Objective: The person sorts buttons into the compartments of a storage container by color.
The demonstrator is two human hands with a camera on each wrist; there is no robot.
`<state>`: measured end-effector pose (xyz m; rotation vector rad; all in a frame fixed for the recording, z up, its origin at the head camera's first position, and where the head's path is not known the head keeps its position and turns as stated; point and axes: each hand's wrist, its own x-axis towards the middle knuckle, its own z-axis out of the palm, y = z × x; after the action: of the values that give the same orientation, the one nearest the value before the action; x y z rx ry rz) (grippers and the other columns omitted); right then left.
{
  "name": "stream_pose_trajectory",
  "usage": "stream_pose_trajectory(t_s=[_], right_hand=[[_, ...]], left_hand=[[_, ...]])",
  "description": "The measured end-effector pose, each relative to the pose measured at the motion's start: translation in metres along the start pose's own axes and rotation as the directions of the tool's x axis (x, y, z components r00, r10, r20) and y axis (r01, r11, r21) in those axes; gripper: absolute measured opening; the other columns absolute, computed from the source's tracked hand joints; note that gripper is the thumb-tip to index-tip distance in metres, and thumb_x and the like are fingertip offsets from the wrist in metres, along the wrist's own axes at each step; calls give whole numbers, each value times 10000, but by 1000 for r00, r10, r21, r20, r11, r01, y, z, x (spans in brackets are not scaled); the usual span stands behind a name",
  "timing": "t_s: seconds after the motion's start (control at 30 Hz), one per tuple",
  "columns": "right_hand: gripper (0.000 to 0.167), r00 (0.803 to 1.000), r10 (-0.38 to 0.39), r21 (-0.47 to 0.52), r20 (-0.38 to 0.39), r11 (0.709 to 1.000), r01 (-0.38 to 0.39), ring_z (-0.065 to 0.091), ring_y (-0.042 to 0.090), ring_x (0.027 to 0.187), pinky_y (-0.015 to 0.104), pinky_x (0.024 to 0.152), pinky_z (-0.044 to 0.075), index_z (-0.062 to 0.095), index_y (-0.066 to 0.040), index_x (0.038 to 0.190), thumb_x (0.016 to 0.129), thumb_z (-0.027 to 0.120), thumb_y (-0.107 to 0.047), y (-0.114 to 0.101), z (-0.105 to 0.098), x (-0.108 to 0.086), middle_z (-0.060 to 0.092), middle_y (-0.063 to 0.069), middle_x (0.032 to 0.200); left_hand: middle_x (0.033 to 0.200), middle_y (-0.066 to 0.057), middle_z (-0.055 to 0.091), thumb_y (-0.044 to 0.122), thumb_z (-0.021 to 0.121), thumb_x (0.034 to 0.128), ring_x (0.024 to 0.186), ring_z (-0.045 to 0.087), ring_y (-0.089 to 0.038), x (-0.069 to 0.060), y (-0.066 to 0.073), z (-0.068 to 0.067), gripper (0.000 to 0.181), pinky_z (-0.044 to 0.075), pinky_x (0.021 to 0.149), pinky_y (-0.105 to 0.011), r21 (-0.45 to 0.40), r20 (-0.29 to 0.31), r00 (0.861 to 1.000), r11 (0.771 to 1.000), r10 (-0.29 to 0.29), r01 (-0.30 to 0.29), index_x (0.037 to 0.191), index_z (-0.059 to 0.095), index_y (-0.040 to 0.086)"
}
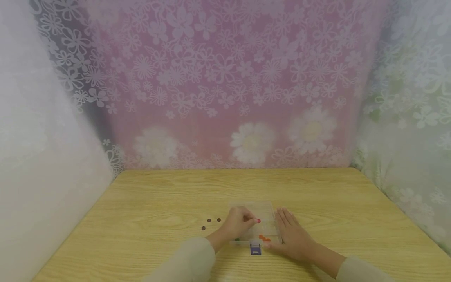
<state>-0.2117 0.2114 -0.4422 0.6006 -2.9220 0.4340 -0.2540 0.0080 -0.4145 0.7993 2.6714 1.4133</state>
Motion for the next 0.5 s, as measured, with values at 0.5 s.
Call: stream_pose_trajectory(t_s=[0.5], right_hand=[[1037, 1000, 5, 10, 7, 1000, -5, 188, 412, 1392, 571, 1084, 210, 266, 101, 1401, 779, 534, -685, 1, 2, 0, 238, 287, 1480]], left_hand=[[765, -31, 643, 60, 665, 823, 677, 478, -9, 1, 4, 6, 100, 426, 618, -145, 66, -1, 1000, 998, -9, 9, 748, 719, 22]])
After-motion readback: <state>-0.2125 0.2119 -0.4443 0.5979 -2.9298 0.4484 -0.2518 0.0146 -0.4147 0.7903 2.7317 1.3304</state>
